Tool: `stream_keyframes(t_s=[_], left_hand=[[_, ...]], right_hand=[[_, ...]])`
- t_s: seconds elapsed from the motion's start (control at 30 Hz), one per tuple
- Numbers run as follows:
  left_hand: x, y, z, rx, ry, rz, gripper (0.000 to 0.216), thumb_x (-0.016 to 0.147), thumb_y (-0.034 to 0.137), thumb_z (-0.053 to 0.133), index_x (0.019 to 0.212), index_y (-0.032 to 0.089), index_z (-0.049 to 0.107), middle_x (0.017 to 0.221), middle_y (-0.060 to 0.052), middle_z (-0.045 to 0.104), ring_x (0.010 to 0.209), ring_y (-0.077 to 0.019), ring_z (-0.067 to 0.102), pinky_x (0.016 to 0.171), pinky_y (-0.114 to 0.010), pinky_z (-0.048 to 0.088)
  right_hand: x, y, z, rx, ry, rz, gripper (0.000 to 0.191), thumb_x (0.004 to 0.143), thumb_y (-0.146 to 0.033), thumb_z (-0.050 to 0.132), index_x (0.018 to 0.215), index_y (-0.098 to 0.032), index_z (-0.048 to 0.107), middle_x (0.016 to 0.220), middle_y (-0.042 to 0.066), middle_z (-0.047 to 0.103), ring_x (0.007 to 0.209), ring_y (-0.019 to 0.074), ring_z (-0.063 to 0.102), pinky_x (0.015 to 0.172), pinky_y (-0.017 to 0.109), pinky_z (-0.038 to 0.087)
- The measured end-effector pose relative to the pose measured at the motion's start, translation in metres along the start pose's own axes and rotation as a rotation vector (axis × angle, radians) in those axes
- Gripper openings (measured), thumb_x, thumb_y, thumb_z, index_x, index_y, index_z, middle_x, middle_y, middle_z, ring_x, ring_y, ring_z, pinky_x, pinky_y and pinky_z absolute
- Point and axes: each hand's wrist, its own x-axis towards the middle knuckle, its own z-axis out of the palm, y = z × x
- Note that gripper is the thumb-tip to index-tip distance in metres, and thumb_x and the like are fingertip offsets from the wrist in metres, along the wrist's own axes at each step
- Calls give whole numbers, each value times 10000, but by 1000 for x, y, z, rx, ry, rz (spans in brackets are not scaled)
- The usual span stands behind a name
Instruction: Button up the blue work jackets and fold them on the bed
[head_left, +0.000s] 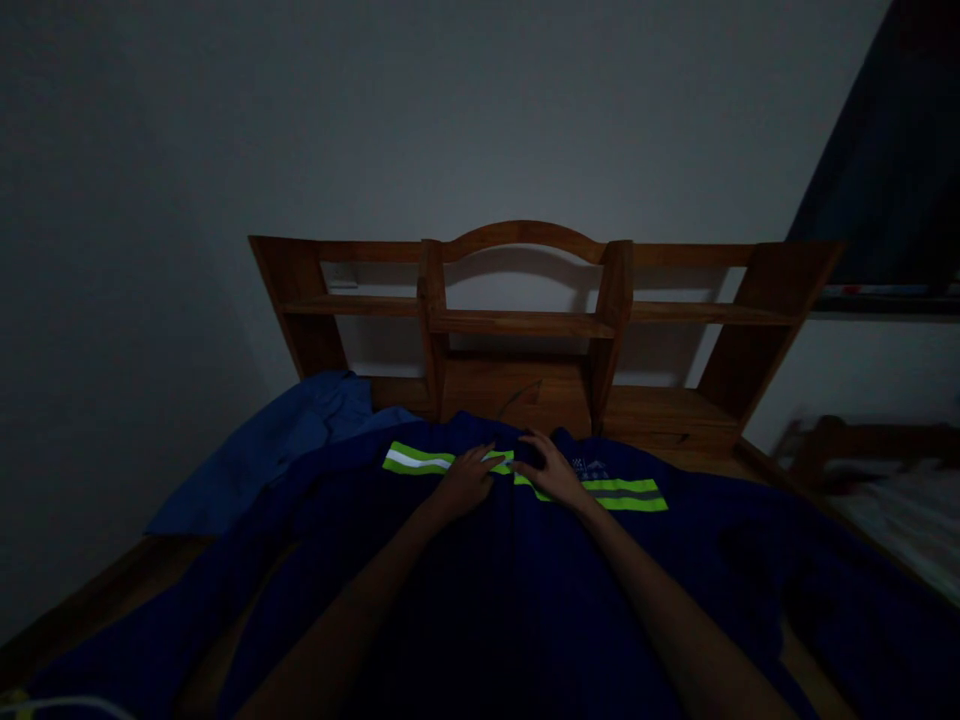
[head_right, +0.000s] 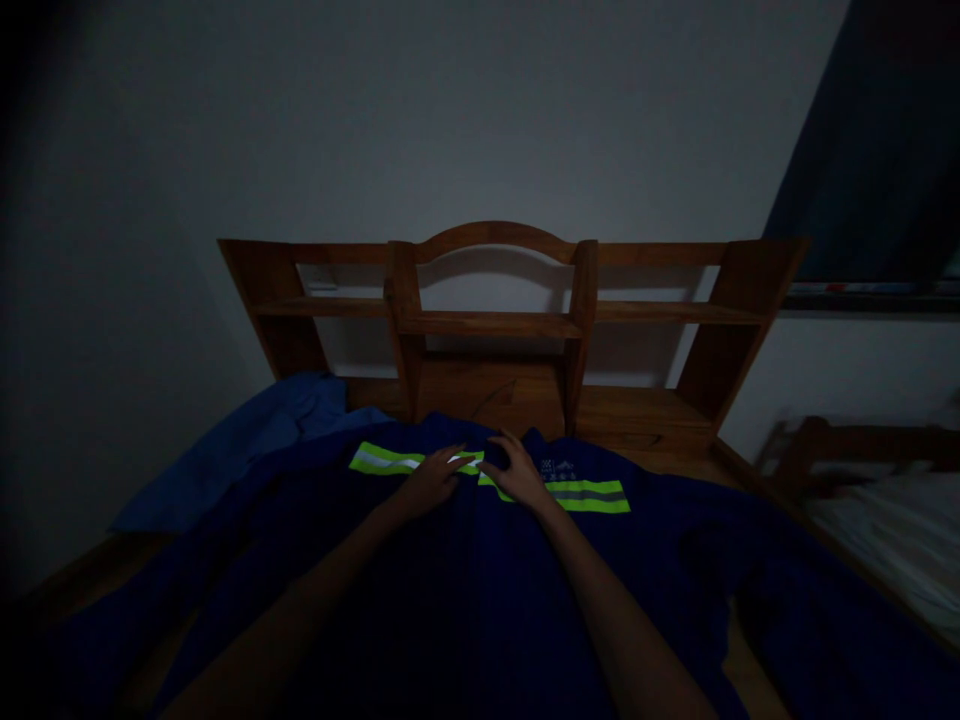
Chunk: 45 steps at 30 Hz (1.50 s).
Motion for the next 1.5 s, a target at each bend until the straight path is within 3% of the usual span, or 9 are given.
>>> stream_keyframes(t_s=[0.13, 0.3, 0.4, 0.53, 0.67, 0.93, 1.13, 1.33, 1.5], left_hand=[[-1, 5, 2, -101, 95, 70, 327, 868, 336, 465, 1133, 210, 609, 1273, -76, 499, 1213, -209, 408, 1049, -384, 297], [0, 2, 8, -207, 51, 104, 388, 805, 407, 578, 1134, 203, 600, 1156, -76, 554, 1090, -197, 495, 980, -350, 367], [1, 1, 8, -247, 22, 78, 417, 792, 410, 596, 1154, 203, 586, 1176, -79, 541, 1103, -199, 491, 981, -342, 364], [0, 1, 5, -282, 16, 53, 506, 785, 435, 597, 1229, 202, 527, 1198, -89, 530, 1129, -208, 477, 989, -348, 355], [-2, 2, 3, -323, 23, 54, 557, 790, 444, 588, 1275, 193, 478, 1218, -92, 515, 1138, -197, 466, 993, -323, 349], [-1, -1, 8, -318, 59, 94, 479, 805, 442, 568, 1204, 181, 531, 1180, -90, 528, 1116, -187, 474, 994, -317, 348], [0, -3, 11, -322, 79, 110, 422, 802, 428, 580, 1154, 196, 576, 1163, -82, 531, 1101, -184, 483, 981, -317, 359], [2, -4, 13, -330, 91, 126, 402, 789, 449, 591, 1111, 211, 617, 1133, -75, 539, 1072, -180, 502, 965, -307, 370], [3, -4, 13, -331, 100, 109, 390, 782, 444, 599, 1103, 224, 623, 1125, -69, 543, 1069, -190, 500, 967, -322, 365]], right_hand=[[-8, -6, 0, -89, -177, -42, 880, 687, -551, 635, 1409, -184, 291, 1470, 142, 192, 1358, 246, 193, 1080, 385, 242], [-25, -5, 3, -241, -188, -67, 1146, 662, -635, 607, 1454, -75, -4, 1485, 193, 72, 1379, 278, 70, 1105, 419, 180], [-37, -11, -4, -269, -120, -63, 1033, 700, -614, 586, 1449, -92, 103, 1469, 188, 155, 1360, 279, 168, 1088, 417, 229], [-44, -24, -17, -250, 16, -64, 521, 789, -522, 547, 1191, -194, 503, 1273, 102, 444, 1191, 211, 431, 997, 340, 360], [-42, -25, -19, -281, -50, -67, 303, 839, -432, 511, 1015, -201, 597, 1062, 66, 557, 1049, 190, 510, 945, 325, 389], [-18, -2, -19, -419, -15, -64, 617, 837, -193, 439, 1419, -137, 241, 1396, 115, 336, 1264, 209, 345, 1017, 322, 321], [16, -4, -36, -596, -144, 91, 243, 846, -143, 431, 1006, -145, 614, 1039, 119, 588, 938, 192, 576, 820, 266, 404], [51, 0, -55, -682, 49, 264, 266, 846, -73, 344, 939, -24, 589, 963, 239, 569, 936, 280, 569, 816, 353, 398], [41, -7, -34, -629, -1, 178, 380, 830, -166, 480, 1198, -73, 463, 1127, 181, 529, 1011, 233, 553, 845, 296, 423]])
